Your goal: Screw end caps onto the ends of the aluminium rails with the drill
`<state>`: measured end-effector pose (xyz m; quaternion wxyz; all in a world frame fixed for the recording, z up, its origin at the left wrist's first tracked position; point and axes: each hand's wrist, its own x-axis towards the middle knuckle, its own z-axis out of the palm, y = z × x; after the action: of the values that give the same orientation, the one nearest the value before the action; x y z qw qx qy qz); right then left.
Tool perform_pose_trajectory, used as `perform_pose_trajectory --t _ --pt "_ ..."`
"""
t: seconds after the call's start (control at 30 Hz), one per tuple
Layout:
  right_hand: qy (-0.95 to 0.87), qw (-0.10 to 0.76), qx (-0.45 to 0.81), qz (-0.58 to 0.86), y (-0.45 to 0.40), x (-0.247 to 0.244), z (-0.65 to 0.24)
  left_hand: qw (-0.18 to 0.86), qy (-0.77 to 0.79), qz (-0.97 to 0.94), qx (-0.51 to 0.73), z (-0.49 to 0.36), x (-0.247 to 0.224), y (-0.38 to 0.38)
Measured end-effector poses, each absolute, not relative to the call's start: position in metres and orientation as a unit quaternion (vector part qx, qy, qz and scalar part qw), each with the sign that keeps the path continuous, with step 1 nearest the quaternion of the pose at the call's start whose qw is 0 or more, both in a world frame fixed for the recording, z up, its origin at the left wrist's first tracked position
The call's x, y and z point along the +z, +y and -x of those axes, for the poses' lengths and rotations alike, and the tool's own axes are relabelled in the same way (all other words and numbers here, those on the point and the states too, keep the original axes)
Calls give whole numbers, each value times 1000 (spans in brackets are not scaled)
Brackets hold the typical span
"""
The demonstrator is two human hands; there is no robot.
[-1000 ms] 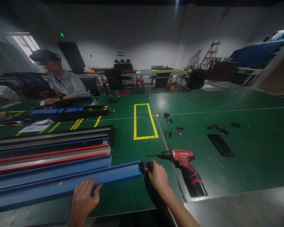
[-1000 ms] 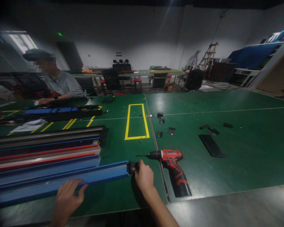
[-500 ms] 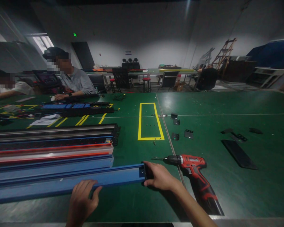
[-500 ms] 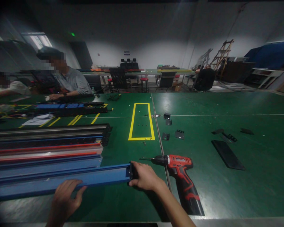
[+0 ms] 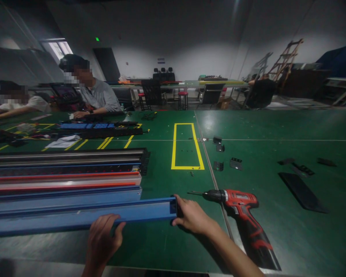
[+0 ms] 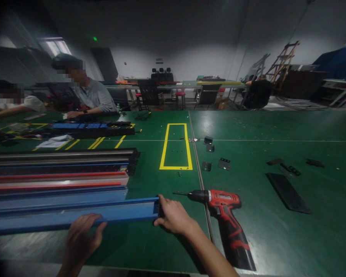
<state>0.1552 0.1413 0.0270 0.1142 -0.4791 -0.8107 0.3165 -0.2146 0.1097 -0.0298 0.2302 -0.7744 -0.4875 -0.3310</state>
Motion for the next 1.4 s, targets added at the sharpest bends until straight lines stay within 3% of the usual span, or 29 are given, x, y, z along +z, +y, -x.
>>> perform_pose_trajectory --t 0.53,1.4 --pt "-813 96 261 512 132 39 -130 180 -468 778 -380 201 -22 110" --pt "-791 85 252 550 135 43 -132 138 -461 801 -356 196 -17 111"
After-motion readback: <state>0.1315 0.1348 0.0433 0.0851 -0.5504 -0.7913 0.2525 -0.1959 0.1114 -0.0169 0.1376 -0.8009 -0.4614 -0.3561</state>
